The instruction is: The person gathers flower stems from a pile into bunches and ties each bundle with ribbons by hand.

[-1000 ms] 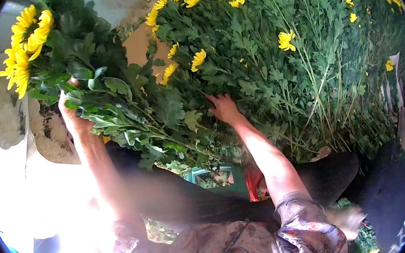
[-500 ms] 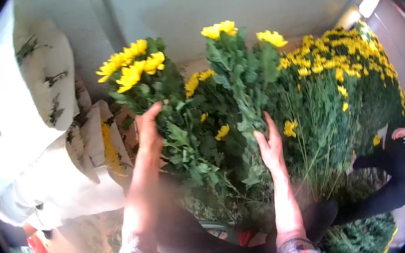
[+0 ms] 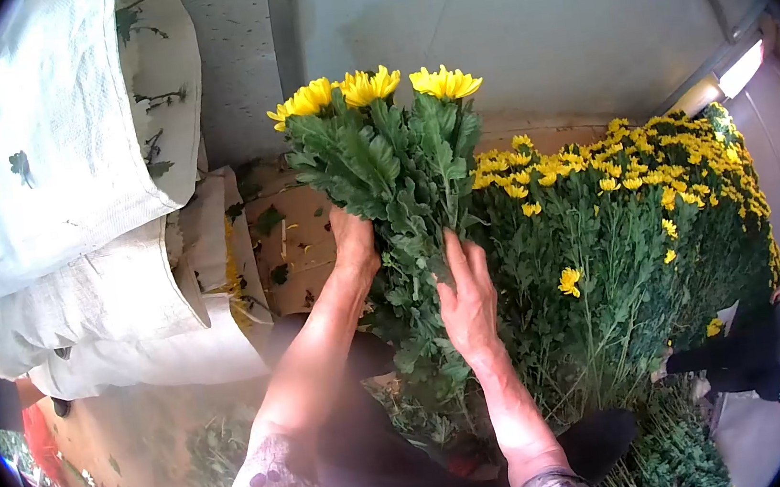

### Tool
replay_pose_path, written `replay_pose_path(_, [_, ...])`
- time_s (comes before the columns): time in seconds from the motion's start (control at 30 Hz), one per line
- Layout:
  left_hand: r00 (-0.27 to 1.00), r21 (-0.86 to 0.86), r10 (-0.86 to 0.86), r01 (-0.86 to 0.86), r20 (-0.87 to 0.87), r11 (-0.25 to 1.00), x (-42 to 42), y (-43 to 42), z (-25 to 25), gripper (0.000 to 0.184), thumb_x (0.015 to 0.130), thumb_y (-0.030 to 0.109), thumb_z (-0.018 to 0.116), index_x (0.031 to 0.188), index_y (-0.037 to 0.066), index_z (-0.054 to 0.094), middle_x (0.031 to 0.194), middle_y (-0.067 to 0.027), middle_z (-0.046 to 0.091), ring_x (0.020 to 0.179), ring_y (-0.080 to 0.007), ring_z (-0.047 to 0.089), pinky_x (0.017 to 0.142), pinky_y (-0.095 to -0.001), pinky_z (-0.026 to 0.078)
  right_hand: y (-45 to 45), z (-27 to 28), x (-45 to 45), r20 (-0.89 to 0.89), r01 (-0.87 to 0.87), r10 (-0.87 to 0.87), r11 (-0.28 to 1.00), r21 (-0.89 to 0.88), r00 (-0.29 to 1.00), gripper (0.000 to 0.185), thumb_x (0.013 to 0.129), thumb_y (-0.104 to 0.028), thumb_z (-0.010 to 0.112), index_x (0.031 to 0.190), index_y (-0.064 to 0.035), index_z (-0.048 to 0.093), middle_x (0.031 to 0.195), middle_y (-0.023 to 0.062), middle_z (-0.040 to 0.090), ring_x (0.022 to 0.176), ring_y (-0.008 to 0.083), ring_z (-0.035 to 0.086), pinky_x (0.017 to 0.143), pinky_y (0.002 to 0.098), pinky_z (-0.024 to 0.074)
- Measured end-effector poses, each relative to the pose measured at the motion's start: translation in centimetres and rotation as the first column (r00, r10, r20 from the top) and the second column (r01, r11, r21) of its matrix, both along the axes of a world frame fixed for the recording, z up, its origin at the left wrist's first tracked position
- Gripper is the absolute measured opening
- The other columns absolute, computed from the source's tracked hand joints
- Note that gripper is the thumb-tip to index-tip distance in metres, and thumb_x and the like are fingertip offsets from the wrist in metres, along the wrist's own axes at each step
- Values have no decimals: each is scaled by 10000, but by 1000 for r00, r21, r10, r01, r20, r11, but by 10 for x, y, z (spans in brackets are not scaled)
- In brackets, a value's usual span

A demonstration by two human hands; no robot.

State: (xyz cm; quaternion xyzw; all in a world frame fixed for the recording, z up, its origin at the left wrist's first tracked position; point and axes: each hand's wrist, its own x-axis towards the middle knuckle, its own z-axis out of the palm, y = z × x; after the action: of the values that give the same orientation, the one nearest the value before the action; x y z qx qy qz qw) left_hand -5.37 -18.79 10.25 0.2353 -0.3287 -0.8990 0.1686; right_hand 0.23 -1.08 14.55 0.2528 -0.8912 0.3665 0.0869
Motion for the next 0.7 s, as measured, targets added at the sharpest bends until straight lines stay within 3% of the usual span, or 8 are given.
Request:
replay_pose_path(0.23, [949, -72, -203, 191, -240, 979, 21, 1, 20, 627, 802, 262, 702, 1283, -36, 433, 1170, -133, 561, 1049, -229, 556, 886, -357, 474, 0, -5, -8, 12, 108, -109, 992, 63, 994, 692, 756, 117, 617, 1392, -48, 400, 1183, 176, 481, 1079, 370, 547, 873, 409, 477])
replay_pose_path(0.33, [994, -264, -85, 65, -65, 962, 12, 18, 19, 700, 741, 190, 737, 1296, -58, 389, 1158, -177, 556, 1049, -260, 563, 890, -370, 488, -1, 1, -1, 67, 89, -103, 977, 191, 992, 661, 808, -10, 661, 1402, -34, 372, 1151, 203, 472, 1069, 401, 537, 873, 425, 477])
replay_pose_path(0.4, [987, -120, -147, 139, -68, 983, 5, 13, 2, 739, 709, 137, 740, 1293, -96, 352, 1181, -210, 534, 1025, -271, 577, 874, -387, 503, 2, 5, 5, 102, -34, 1, 946, 322, 995, 630, 887, -191, 639, 1414, -23, 337, 1192, 239, 473, 1042, 412, 561, 834, 433, 502])
replay_pose_path(0.47, [979, -111, -177, 166, -100, 980, 8, 11, 13, 722, 716, 160, 741, 1275, -96, 363, 1173, -207, 540, 985, -255, 596, 831, -377, 518, 13, -3, -7, 177, -74, 52, 990, 117, 983, 510, 950, -295, 561, 1350, -20, 404, 1247, 252, 519, 984, 319, 630, 718, 389, 539])
replay_pose_path(0.57, [959, -85, -264, 256, -107, 963, 11, 16, 14, 527, 715, 145, 700, 1154, -57, 487, 1037, -150, 592, 887, -213, 614, 784, -363, 521, 23, 29, -28, 410, 52, -40, 999, -18, 911, 341, 913, -162, 590, 1215, -33, 501, 1107, 180, 623, 988, 260, 633, 741, 357, 523])
replay_pose_path(0.6, [937, -78, -332, 325, -110, 942, 13, 17, 19, 464, 713, 136, 683, 1112, -38, 523, 991, -127, 604, 854, -200, 615, 765, -355, 520, 24, 26, -28, 410, 54, -43, 998, -16, 911, 341, 913, -162, 590, 1215, -33, 501, 1107, 180, 623, 988, 260, 633, 741, 357, 523])
replay_pose_path(0.67, [949, -130, -299, 285, -102, 949, 15, 30, 25, 429, 704, 133, 668, 1082, -37, 561, 974, -95, 619, 840, -184, 604, 743, -335, 506, 23, 14, -26, 53, 64, -64, 998, 14, 997, 421, 895, -233, 609, 1243, -34, 478, 1147, 198, 594, 1004, 340, 618, 812, 404, 501])
replay_pose_path(0.7, [942, -146, -311, 293, -123, 945, 14, 34, 27, 450, 707, 143, 676, 1101, -37, 555, 976, -89, 618, 857, -186, 600, 771, -340, 500, 23, 14, -24, 59, 71, -70, 997, -27, 996, 390, 885, -198, 599, 1225, -46, 483, 1142, 199, 580, 965, 376, 613, 805, 416, 502])
